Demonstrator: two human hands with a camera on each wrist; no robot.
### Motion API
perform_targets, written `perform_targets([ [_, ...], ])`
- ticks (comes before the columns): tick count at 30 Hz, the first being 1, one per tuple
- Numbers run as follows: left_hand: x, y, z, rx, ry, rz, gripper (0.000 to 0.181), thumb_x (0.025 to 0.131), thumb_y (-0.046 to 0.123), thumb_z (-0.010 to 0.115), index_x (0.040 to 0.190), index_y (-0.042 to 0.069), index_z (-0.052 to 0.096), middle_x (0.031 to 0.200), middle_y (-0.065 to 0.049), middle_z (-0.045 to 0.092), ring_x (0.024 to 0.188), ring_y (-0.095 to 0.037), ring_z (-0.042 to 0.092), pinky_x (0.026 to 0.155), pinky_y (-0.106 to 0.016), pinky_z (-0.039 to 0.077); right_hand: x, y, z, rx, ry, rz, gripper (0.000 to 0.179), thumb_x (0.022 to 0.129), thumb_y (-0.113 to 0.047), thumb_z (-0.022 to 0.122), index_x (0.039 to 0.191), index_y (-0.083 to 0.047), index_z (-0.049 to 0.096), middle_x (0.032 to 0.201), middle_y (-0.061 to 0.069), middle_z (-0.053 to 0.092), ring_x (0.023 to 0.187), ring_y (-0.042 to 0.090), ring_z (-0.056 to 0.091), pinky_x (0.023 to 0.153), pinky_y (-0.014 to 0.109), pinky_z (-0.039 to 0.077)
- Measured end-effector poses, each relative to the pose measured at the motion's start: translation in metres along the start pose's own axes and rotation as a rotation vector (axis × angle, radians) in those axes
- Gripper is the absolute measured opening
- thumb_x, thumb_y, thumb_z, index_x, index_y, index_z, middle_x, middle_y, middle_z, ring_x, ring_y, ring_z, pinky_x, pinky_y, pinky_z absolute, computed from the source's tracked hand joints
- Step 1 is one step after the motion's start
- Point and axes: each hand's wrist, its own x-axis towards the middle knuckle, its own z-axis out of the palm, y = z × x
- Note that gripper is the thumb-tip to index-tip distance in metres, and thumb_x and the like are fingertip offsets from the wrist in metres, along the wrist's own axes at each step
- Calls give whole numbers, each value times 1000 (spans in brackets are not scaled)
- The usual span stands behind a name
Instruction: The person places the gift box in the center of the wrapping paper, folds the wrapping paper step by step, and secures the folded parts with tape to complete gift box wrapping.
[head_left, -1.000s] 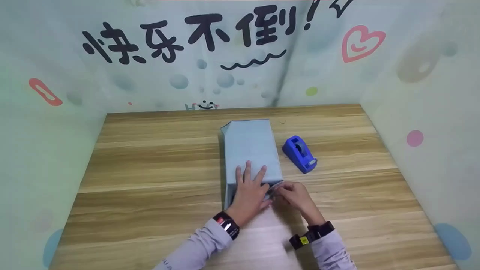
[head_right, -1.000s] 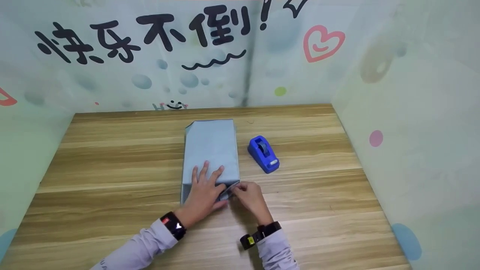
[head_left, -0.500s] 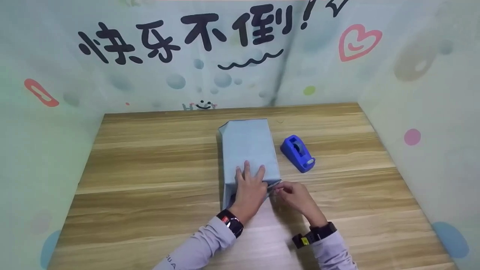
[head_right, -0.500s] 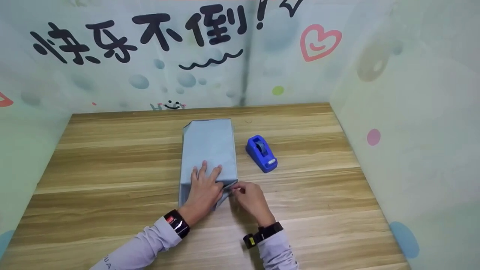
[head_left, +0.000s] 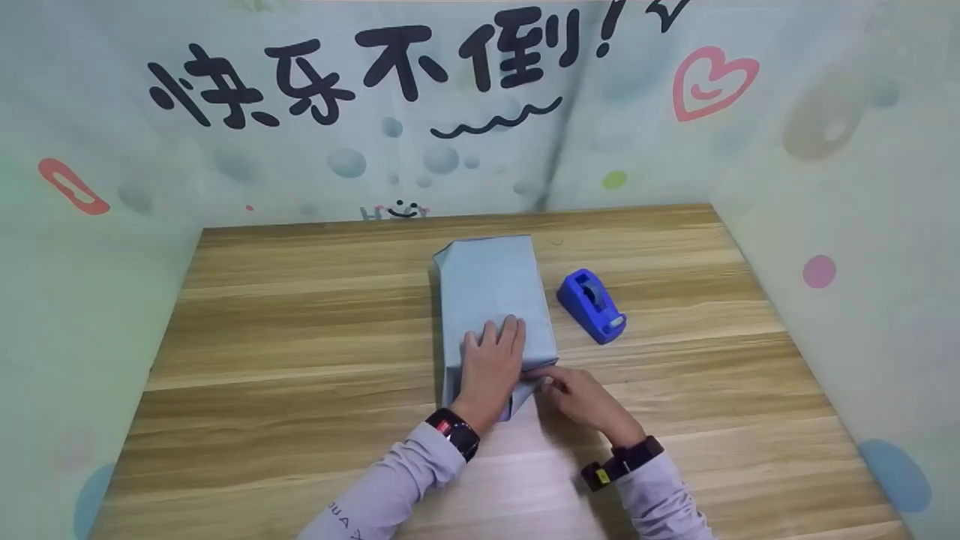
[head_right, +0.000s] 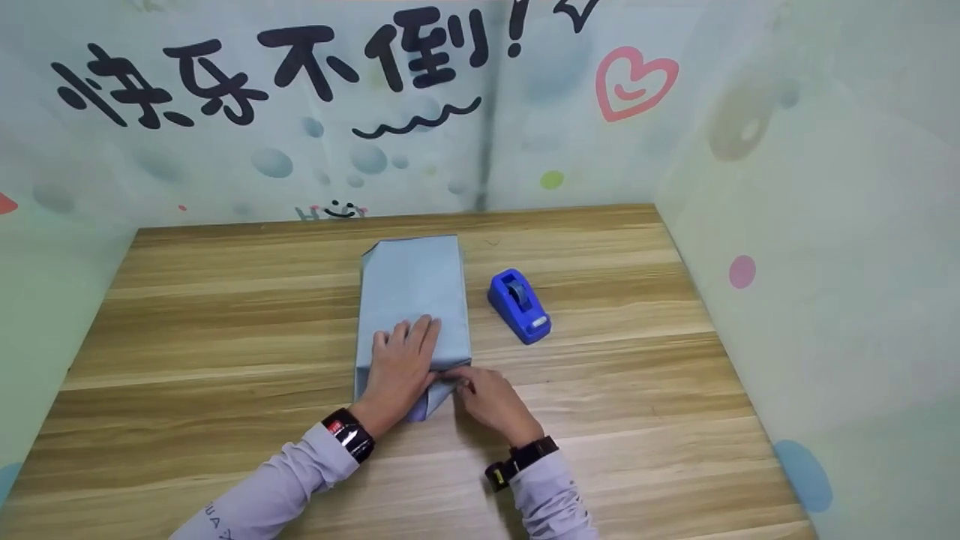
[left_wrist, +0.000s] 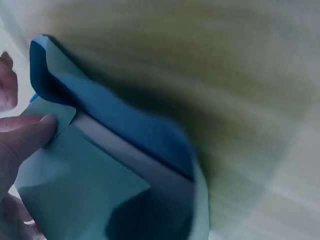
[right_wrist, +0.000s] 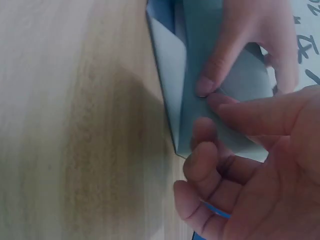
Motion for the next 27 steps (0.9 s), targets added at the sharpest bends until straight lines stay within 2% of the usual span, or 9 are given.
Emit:
perform_targets([
  [3,1,-3,2,12,17,31,46,91,20,50,137,15,42,133,0,48,107,-21,48,74,-34,40,0,0,-1,-43,6,62,25,88,0,52,107,-4,67,99,11,68,85,21,61,76,38,50],
  [7,0,-7,5,41,10,79,48,92,19,48,138,16,38,134,-1,44,108,-20,46,76,-31,40,-1,1,-2,-91,27,175,21,89,-3,55,102,-6,70,97,8,70,85,21,63,78,41,51],
  [11,-1,-9,9,46,31,109,47,93,19,47,138,16,38,133,-2,43,110,-21,45,78,-31,41,-1,3,2,-164,26,172,19,90,-6,56,102,-8,70,97,9,70,89,26,66,81,42,52],
  [13,-1,-10,11,45,48,116,48,92,21,48,138,16,38,133,-3,43,110,-22,45,79,-31,41,-1,2,5,-210,28,143,18,90,-8,56,102,-9,70,98,10,70,93,27,66,83,42,52],
  [16,-3,-11,13,39,54,122,56,88,28,57,139,15,38,134,-4,43,112,-23,44,81,-32,42,-2,-1,9,-299,36,85,16,89,-8,58,100,-9,69,87,11,70,81,29,66,73,42,54],
  [19,-4,-12,13,28,29,128,73,79,38,67,141,13,35,137,-5,41,116,-24,43,85,-35,42,-7,-9,16,-475,41,-23,17,87,-8,59,101,-9,68,72,10,65,62,26,60,57,41,50],
  [21,-5,-12,13,23,5,131,81,76,42,69,142,13,32,139,-6,40,119,-25,42,87,-36,41,-13,-15,23,-603,39,-98,22,84,-7,60,105,-10,67,66,9,61,55,24,55,51,39,47],
  [25,-5,-12,13,24,-7,133,67,85,35,60,141,13,33,140,-6,40,120,-24,43,89,-36,41,-26,-30,37,-762,-9,-217,31,82,-6,59,112,-11,64,64,5,59,53,20,53,51,32,42],
  [27,-6,-13,14,26,17,137,54,90,28,53,139,13,37,140,-6,42,120,-23,44,89,-35,41,-30,-35,39,-726,-32,-252,31,81,-6,59,110,-13,67,68,3,60,57,18,54,52,29,39],
])
